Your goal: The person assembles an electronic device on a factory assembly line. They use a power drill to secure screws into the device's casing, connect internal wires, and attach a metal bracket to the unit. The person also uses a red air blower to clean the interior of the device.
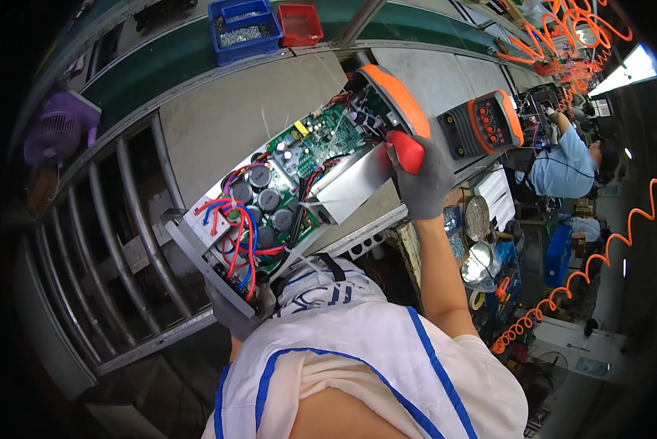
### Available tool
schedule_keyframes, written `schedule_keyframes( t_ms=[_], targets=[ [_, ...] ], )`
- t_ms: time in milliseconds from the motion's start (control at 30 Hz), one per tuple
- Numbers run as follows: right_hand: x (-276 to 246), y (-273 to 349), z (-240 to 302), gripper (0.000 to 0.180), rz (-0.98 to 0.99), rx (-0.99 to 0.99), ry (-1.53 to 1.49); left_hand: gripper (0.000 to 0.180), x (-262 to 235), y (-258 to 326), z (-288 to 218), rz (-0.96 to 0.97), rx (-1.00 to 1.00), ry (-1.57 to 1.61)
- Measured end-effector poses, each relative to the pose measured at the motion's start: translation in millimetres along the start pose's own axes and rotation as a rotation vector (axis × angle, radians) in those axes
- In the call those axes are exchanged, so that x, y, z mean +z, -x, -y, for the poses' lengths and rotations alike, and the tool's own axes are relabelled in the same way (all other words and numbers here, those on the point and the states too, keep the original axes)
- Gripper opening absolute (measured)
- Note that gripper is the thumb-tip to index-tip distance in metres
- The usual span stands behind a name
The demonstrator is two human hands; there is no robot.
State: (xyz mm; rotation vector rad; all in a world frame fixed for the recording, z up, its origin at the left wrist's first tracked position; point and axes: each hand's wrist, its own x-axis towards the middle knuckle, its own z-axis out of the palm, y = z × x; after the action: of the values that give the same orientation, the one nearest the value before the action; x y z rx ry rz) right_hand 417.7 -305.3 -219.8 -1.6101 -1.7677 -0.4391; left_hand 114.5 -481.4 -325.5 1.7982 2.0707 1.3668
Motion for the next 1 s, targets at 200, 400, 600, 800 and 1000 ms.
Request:
schedule_keyframes(
  t_ms=[200,400,600,800,1000],
  targets=[
    [2.2,4.5,5.6,0.048,-0.045,-0.021,-0.031,0.078,2.7,-6.1,-1.7,-0.024,0.004,0.055],
    [10.7,5.7,10.8,0.05,-0.054,0.033,-0.114,0.078,2.4,-2.4,1.6,0.002,-0.027,0.071],
    [11.5,4.8,10.9,0.05,-0.052,0.026,-0.122,0.078,1.3,0.6,5.1,0.03,-0.038,0.09],
    [11.5,4.0,9.8,0.048,-0.035,0.068,-0.138,0.078,-2.3,4.9,4.7,0.047,-0.057,0.122],
    [12.5,6.8,3.5,0.051,-0.033,0.169,-0.183,0.078,-5.4,9.9,5.6,0.057,-0.069,0.144]
  ],
)
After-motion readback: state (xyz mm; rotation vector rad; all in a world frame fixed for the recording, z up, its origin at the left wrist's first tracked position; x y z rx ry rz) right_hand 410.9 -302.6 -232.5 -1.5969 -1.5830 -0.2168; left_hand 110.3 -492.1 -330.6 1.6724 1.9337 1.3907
